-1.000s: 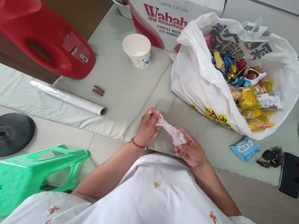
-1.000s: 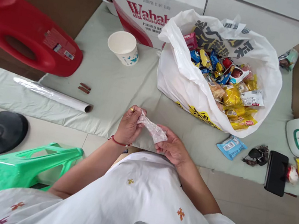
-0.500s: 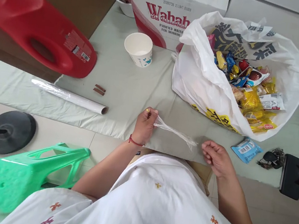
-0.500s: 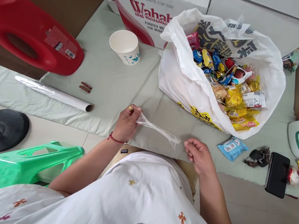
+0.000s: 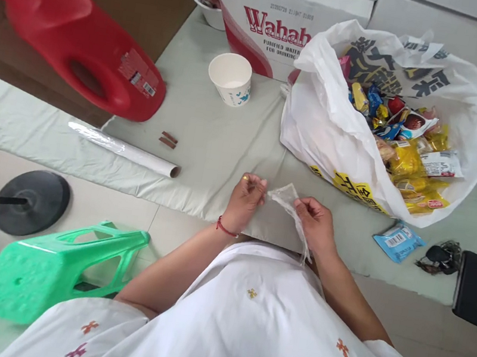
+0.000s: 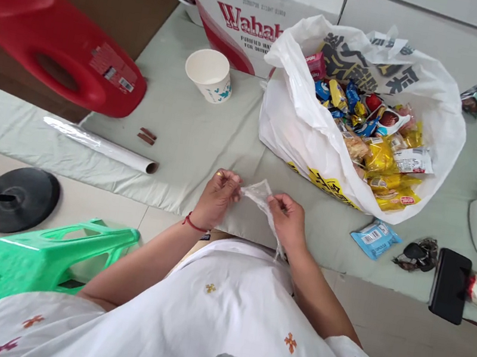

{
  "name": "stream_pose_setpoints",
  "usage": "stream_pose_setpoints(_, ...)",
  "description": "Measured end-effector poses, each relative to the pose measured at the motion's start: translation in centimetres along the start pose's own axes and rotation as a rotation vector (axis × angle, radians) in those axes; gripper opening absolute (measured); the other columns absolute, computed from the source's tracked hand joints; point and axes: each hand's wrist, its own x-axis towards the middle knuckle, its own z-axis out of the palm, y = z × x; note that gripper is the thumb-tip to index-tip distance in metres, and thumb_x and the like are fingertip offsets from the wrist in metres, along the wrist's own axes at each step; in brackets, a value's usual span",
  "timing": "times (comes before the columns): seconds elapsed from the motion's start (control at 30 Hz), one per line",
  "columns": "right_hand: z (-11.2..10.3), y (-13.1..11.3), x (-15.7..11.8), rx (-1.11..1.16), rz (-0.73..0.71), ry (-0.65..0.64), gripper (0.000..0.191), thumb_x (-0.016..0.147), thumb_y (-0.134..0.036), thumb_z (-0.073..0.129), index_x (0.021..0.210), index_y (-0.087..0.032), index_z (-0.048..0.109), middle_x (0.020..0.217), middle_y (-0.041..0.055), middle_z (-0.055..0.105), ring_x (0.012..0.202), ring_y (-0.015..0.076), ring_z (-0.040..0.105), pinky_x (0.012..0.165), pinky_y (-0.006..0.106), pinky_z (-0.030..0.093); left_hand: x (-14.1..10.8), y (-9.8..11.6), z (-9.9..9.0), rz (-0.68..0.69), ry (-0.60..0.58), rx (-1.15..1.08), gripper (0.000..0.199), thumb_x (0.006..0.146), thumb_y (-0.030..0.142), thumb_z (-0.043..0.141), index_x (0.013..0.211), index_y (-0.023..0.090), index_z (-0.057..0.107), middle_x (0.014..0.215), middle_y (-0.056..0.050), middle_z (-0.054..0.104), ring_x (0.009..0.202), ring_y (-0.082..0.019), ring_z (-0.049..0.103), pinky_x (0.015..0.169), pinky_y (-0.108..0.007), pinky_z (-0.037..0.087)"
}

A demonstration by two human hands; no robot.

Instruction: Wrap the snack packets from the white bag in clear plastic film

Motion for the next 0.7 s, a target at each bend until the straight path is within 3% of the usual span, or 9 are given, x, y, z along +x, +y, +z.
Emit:
stream_pose_setpoints(0.07,-0.2,0.2,-0.2,-0.036,-0.034,0.137,0.038,0.09,-0.058,0.068,0.082,-0.02,0.068,0.071,-0.0012,0.06,0.066,0.0139,0.048,0.064,0.027,0.04,-0.8,-0.6,0.0,-0.091,-0.024,0.033,0.052,0.076,0.064,0.084,0.083,0.021,0.055,0.068,0.004,0.058,0.056,-0.008,0.05,0.051,-0.021,0.037)
stream_pose_setpoints(0.2,0.6,0.0,-1.2,-0.152,-0.14,0.298,0.035,0.095,-0.054,0.064,0.084,-0.021,0.068,0.074,0.0002,0.063,0.068,0.0155,0.052,0.067,0.028,0.043,-2.7,-1.5,1.7,-0.263,-0.278,0.049,0.057,0.074,0.071,0.081,0.08,0.018,0.062,0.066,0.002,0.059,0.052,-0.008,0.047,0.047,-0.023,0.03)
stream_pose_setpoints(0.37,0.5,0.2,-1.4,-0.073,-0.123,0.269,0.035,0.092,-0.056,0.068,0.085,-0.022,0.07,0.073,-0.0005,0.063,0.067,0.0149,0.051,0.066,0.028,0.043,-2.6,-1.6,3.2,-0.178,-0.271,0.027,0.05,0.066,0.06,0.091,0.073,0.017,0.065,0.062,0.004,0.056,0.056,-0.007,0.042,0.054,-0.024,0.031)
stream_pose_setpoints(0.57,-2.1,0.8,0.4,0.381,0.27,0.065,0.051,0.064,-0.065,0.088,0.077,-0.022,0.064,0.061,-0.0061,0.046,0.052,0.0094,0.033,0.045,0.026,0.024,-2.2,-1.1,2.1,-0.271,-0.398,-0.068,0.05,0.067,0.059,0.092,0.076,0.016,0.066,0.071,0.001,0.065,0.059,-0.007,0.046,0.057,-0.024,0.033)
stream_pose_setpoints(0.63,-2.9,0.7,0.2,0.368,0.24,0.091,0.052,0.065,-0.066,0.087,0.082,-0.023,0.065,0.066,-0.0047,0.049,0.055,0.0102,0.037,0.045,0.025,0.026,-2.2,-1.1,2.0,-0.286,-0.39,-0.095,0.05,0.067,0.058,0.092,0.078,0.016,0.067,0.073,-0.001,0.067,0.06,-0.008,0.048,0.058,-0.024,0.035)
stream_pose_setpoints(0.7,-3.5,0.4,-0.5,0.252,0.076,0.223,0.045,0.077,-0.066,0.08,0.089,-0.024,0.067,0.074,-0.0022,0.054,0.062,0.0128,0.044,0.052,0.026,0.037,-2.2,-1.1,2.2,-0.279,-0.369,-0.099,0.05,0.068,0.058,0.092,0.079,0.016,0.067,0.075,-0.002,0.069,0.061,-0.008,0.05,0.058,-0.024,0.036)
